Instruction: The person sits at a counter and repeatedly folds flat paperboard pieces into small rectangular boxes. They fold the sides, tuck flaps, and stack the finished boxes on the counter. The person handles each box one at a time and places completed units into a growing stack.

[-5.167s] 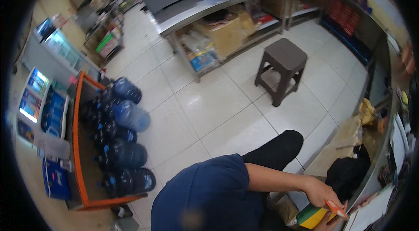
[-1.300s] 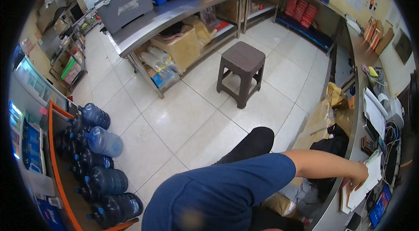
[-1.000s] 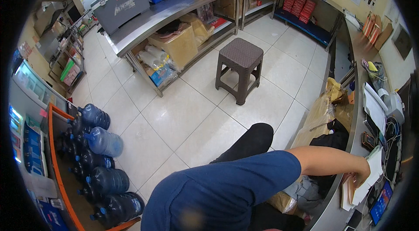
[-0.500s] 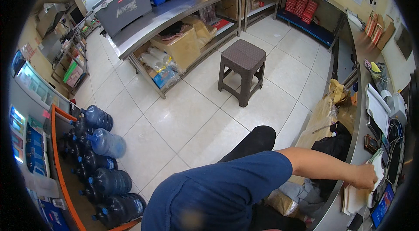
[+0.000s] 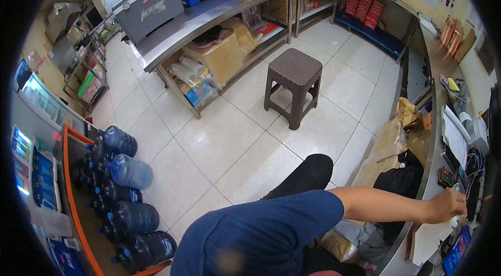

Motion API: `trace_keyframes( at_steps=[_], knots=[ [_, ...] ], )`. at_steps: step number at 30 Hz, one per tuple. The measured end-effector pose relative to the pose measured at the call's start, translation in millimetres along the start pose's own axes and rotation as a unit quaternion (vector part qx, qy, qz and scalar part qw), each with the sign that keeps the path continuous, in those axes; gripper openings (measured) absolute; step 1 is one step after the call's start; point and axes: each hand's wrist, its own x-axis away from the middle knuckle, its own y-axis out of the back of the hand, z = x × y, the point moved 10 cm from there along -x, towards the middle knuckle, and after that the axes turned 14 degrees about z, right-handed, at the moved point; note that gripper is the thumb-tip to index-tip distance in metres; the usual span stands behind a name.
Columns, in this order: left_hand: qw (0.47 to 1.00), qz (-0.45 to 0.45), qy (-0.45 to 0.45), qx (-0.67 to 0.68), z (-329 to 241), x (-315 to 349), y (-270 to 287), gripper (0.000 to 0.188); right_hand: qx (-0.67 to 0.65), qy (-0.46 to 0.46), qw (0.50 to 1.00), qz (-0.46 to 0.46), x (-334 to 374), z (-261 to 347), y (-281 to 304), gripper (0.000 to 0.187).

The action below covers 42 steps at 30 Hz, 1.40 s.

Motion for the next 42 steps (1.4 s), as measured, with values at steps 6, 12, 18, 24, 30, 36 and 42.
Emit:
trace_keyframes(
  at_steps=[6,12,18,24,30,36,42],
  knots=[
    [0.968,-0.223,-0.001,0.119,-49.1,-5.1,115.3,0.023,0.03,-0.015,0.994,-0.104,0.8,-12.1,10.9,0.03],
    [0.966,-0.207,0.087,0.13,-137.9,52.8,157.5,0.024,-0.053,0.134,0.967,-0.208,-66.4,15.1,30.3,0.047],
    [0.953,-0.012,0.095,0.287,-190.8,51.5,113.1,0.041,-0.297,-0.028,0.927,-0.226,-78.2,-27.2,-10.2,0.049],
    [0.926,-0.007,0.093,0.365,-186.1,56.9,202.5,0.026,-0.572,-0.09,0.789,-0.205,-128.3,-70.1,-79.2,0.053],
    [0.918,0.074,-0.1,0.376,-250.3,40.6,236.6,0.042,-0.549,-0.147,0.823,-0.012,-151.2,-59.1,-168.7,0.047],
    [0.897,0.087,-0.056,0.43,-232.4,42.9,170.1,0.043,-0.514,-0.047,0.852,-0.081,-168.2,-21.9,-130.5,0.045],
    [0.865,0.017,0.018,0.5,-214.5,39.4,114.2,0.032,-0.481,-0.035,0.873,-0.075,-168.2,-11.7,-99.9,0.043]
  ],
)
